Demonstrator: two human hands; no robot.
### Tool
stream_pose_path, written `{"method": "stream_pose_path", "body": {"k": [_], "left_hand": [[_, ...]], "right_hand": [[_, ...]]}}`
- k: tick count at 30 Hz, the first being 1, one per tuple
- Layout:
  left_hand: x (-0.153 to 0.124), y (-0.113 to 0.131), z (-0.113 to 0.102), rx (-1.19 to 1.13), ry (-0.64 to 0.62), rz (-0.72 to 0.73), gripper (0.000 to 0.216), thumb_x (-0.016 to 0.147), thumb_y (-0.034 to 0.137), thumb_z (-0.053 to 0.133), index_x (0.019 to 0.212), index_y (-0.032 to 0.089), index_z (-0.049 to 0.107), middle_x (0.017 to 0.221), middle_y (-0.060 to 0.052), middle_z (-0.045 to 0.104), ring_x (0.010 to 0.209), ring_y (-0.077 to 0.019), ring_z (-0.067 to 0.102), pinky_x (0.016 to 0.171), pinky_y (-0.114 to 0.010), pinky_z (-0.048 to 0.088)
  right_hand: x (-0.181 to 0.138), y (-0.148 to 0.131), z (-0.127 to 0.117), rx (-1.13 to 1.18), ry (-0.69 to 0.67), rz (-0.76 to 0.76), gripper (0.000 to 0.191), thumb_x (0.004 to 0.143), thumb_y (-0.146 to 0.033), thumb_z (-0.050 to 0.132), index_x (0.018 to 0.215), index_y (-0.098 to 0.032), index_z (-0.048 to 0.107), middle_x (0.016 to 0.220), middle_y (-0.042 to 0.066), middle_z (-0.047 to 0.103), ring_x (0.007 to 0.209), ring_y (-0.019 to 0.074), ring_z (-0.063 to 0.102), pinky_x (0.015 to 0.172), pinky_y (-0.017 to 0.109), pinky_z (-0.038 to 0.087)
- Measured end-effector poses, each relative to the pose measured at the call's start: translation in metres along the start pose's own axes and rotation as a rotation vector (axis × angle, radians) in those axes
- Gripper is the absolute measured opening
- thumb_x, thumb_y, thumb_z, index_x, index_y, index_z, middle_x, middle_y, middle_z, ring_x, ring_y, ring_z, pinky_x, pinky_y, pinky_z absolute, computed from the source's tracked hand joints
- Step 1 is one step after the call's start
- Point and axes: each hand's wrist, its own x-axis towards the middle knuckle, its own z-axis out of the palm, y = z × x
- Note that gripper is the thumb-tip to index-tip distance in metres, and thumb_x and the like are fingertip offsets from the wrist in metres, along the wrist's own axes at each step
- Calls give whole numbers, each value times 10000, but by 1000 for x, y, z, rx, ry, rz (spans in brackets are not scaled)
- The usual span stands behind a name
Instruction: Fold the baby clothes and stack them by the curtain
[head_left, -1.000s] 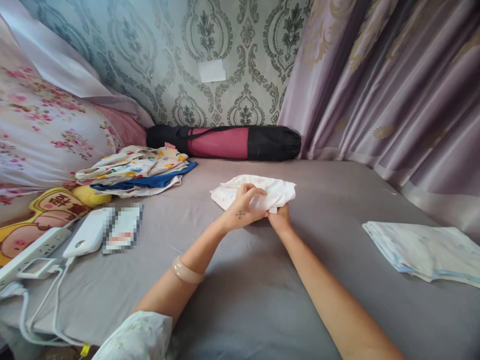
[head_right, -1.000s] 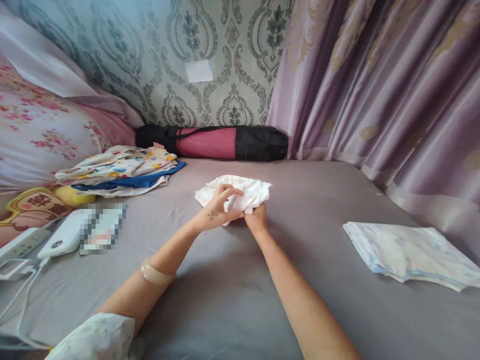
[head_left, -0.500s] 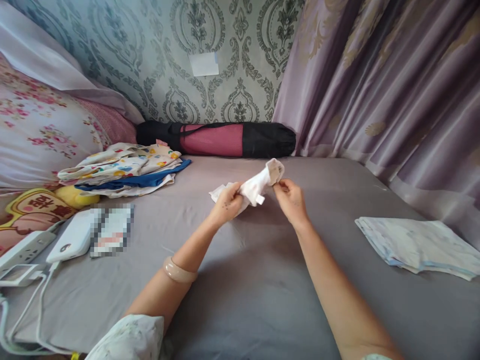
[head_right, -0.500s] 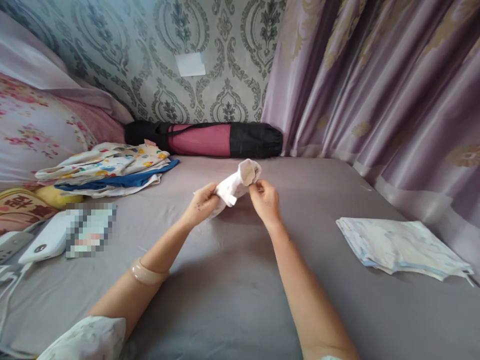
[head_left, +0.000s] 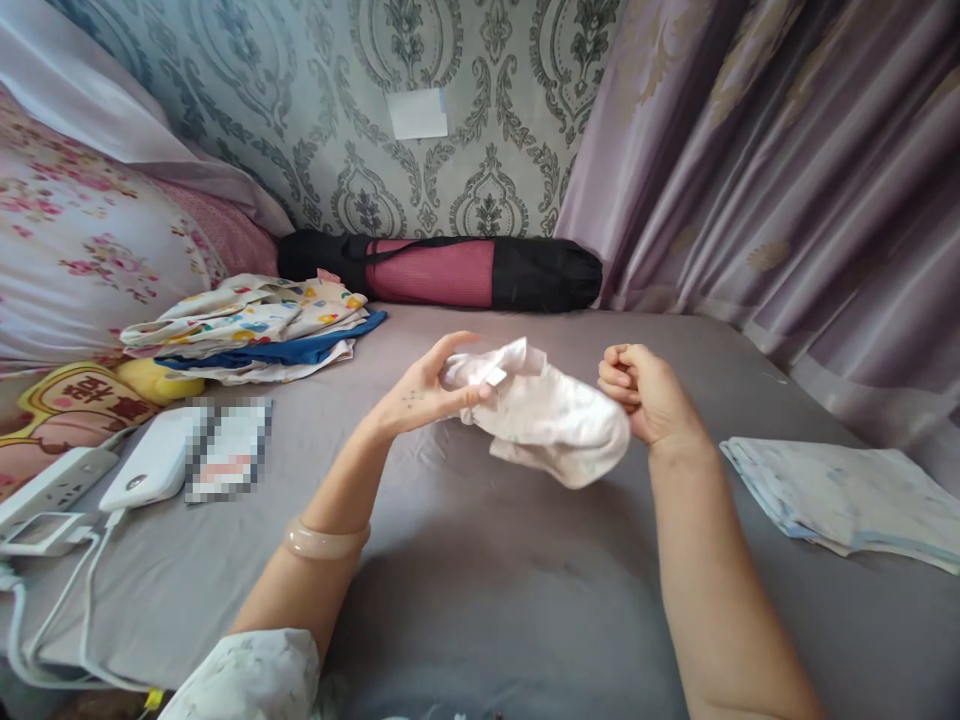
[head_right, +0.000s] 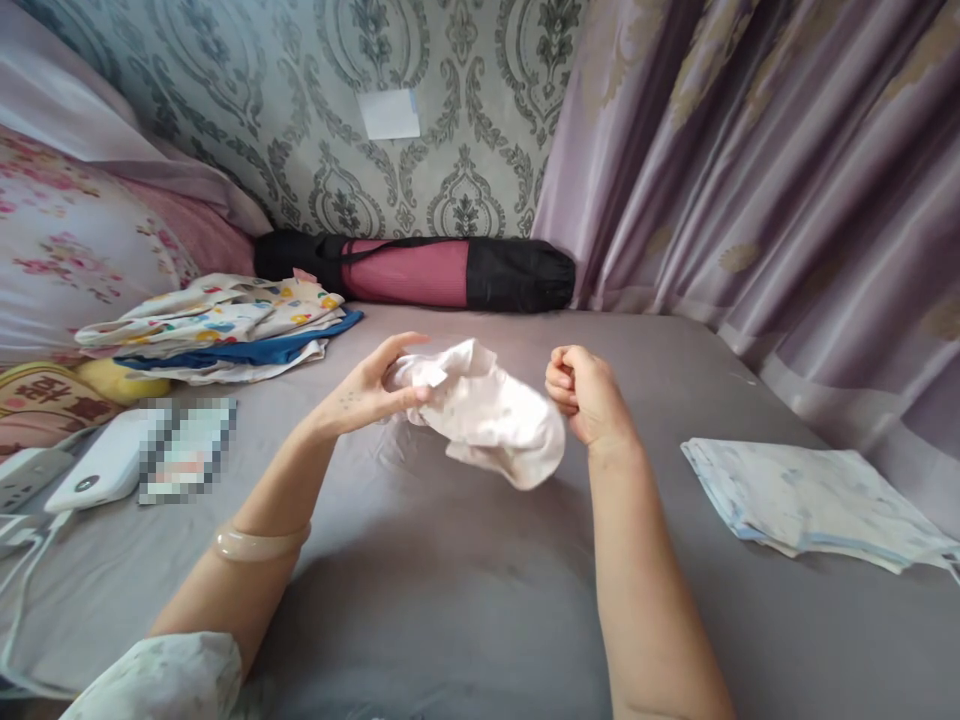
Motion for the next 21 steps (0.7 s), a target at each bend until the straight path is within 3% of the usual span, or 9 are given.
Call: {"method": "stream_pose_path", "body": {"k": [3,5,9,11,14,18,21], "left_hand": [[3,-16,7,132,-31,-16,590,765,420,664,1293,219,495,950,-24,597,796,-160,552,729,-271,453],[5,-28,11,225,-52,-12,480,785,385,614,1228,213,545,988,-33,601,841,-177,559,761,-290,455],[6,-45,11,381,-117,-45,416,808,481,586,1144,236,594,1016,-45,583,873,-202,567,780,-320,462],[3,-50,10,412,-175,-47,457,784,546,617,1128,245,602,1025,-52,557,852,-199,573,775,-322,471],[1,-59,9,446,-244,-13,401,790,522,633,1087,253,619,1065,-58,526,848,-191,574,799,-327,473],[3,-68,10,625,-102,3,250,816,407,624,1003,245,660,1073,-80,529,997,-253,527,901,-391,424],[6,-70,10,732,-26,-65,197,821,373,608,937,234,685,1036,-91,567,1014,-285,509,885,-424,401]], "right_hand": [[-3,2,1,-105,8,37,76,714,-251,561,740,-222,495,428,-118,339,313,30,199,324,160,125],[-4,6,0,-276,-17,31,96,771,-279,584,784,-212,517,496,-79,482,336,38,339,323,152,227],[-9,16,1,-724,-348,197,281,850,-415,590,725,-164,574,688,58,667,506,108,596,419,196,457],[-10,23,6,-889,-522,307,355,855,-462,589,678,-153,582,693,87,686,504,127,614,423,212,475],[-9,40,17,-1035,-672,384,407,856,-493,578,633,-153,573,678,92,692,468,131,607,407,219,468],[-4,61,27,-1151,-721,369,425,821,-513,609,579,-175,520,539,50,626,440,139,587,391,215,437],[-4,67,28,-1149,-771,333,411,782,-504,649,566,-194,486,427,3,542,409,131,545,378,204,396]]}}
